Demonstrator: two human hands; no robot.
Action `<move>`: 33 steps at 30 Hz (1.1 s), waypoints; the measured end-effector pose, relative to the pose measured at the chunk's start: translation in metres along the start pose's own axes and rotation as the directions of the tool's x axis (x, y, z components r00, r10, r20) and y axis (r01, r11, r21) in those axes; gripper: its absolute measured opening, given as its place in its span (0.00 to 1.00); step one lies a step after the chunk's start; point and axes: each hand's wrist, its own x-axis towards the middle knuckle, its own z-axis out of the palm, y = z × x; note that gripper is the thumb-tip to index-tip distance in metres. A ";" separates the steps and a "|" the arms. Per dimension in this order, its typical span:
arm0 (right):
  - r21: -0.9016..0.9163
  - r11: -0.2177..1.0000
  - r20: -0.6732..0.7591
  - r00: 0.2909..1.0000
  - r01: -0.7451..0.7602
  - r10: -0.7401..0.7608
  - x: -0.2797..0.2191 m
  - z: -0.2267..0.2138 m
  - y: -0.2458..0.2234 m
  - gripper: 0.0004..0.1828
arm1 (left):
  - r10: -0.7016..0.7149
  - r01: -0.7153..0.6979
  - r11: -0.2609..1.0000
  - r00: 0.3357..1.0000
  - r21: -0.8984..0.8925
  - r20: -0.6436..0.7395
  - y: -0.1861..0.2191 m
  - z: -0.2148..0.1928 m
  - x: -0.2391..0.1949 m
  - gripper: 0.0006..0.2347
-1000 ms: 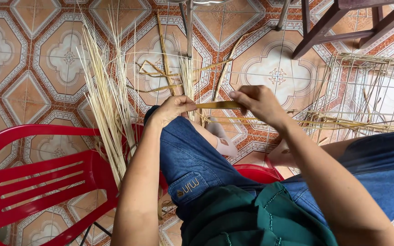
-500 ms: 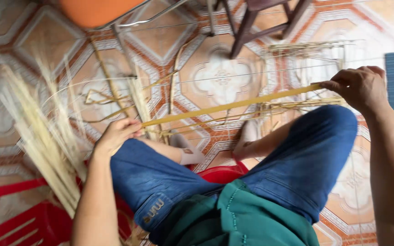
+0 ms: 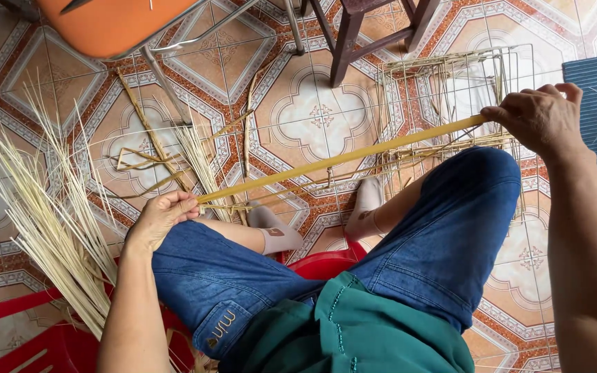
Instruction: The person sits on a red plastic chair and weaves thin bamboo strips through a wire frame. They repeatedly pull a strip through the frame, cut it with scissors, and continue weaving additional strips.
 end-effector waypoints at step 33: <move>-0.236 0.970 -0.004 0.998 0.054 -0.056 -0.011 0.018 0.026 0.23 | 0.043 -0.043 0.999 0.998 -0.003 -0.037 0.000 0.008 -0.002 0.09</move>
